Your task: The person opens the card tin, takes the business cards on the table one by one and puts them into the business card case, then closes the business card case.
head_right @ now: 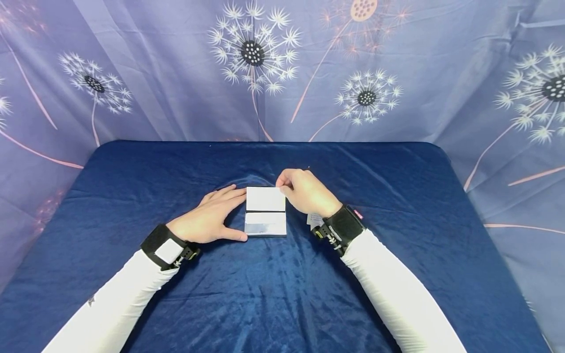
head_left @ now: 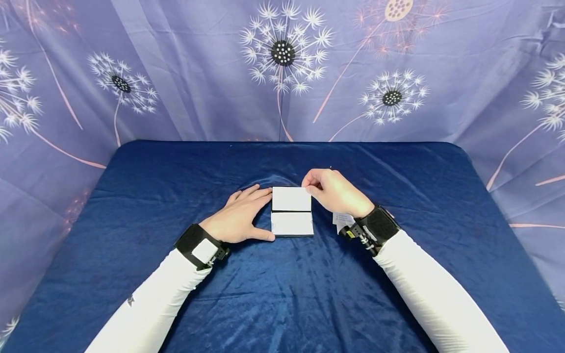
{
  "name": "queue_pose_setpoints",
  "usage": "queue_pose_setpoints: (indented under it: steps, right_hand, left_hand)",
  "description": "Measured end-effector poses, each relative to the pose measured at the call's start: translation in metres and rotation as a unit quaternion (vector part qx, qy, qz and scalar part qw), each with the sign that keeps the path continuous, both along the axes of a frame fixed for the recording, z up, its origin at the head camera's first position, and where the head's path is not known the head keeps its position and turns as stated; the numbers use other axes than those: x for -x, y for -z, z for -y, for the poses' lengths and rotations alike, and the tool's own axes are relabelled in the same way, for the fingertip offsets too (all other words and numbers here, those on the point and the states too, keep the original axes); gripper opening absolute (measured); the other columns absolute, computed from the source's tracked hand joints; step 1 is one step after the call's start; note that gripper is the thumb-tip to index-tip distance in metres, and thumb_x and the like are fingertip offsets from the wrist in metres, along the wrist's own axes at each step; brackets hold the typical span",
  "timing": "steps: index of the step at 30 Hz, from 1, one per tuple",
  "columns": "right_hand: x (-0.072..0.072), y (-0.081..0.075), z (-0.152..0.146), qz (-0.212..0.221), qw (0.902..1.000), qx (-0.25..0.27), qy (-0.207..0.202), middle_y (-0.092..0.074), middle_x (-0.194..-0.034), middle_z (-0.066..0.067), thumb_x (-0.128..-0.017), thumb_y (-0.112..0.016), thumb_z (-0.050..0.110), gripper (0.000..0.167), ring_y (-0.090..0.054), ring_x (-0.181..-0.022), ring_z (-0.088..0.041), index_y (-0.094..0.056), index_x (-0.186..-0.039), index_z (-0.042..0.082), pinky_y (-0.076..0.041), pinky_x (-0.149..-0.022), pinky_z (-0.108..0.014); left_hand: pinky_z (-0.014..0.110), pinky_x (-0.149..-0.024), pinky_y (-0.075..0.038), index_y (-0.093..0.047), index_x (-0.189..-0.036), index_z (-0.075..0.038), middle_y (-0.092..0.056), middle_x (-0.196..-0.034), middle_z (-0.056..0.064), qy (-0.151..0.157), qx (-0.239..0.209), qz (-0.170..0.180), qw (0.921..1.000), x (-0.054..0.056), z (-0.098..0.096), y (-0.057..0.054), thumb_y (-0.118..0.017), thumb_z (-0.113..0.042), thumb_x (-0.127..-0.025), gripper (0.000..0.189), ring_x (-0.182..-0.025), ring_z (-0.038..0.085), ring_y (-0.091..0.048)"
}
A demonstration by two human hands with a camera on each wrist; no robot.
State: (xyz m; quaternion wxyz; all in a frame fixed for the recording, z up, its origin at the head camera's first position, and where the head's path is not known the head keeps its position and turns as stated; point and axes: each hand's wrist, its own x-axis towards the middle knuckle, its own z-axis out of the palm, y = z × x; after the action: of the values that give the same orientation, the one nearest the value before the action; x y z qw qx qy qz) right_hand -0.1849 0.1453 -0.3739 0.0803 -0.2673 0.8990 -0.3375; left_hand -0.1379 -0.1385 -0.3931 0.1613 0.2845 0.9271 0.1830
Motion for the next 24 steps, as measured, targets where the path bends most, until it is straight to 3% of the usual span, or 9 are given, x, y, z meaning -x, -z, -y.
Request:
queue_pose_setpoints:
  steps: [24]
  right_hand:
    - [-0.008, 0.0063, 0.0022, 0.025, 0.9994, -0.021, -0.012, -0.07, -0.097, -0.004, -0.108, -0.06, 0.005, 0.012, -0.059, -0.075, -0.018, -0.071, -0.111, 0.007, -0.048, -0.075, -0.039]
  left_hand:
    - [0.068, -0.123, -0.013, -0.033, -0.168, -0.008, -0.024, -0.175, 0.007, 0.001, 0.002, -0.001, 1.0, -0.0004, 0.0005, -0.0007, -0.079, -0.061, -0.09, 0.104, -0.163, 0.036, -0.009]
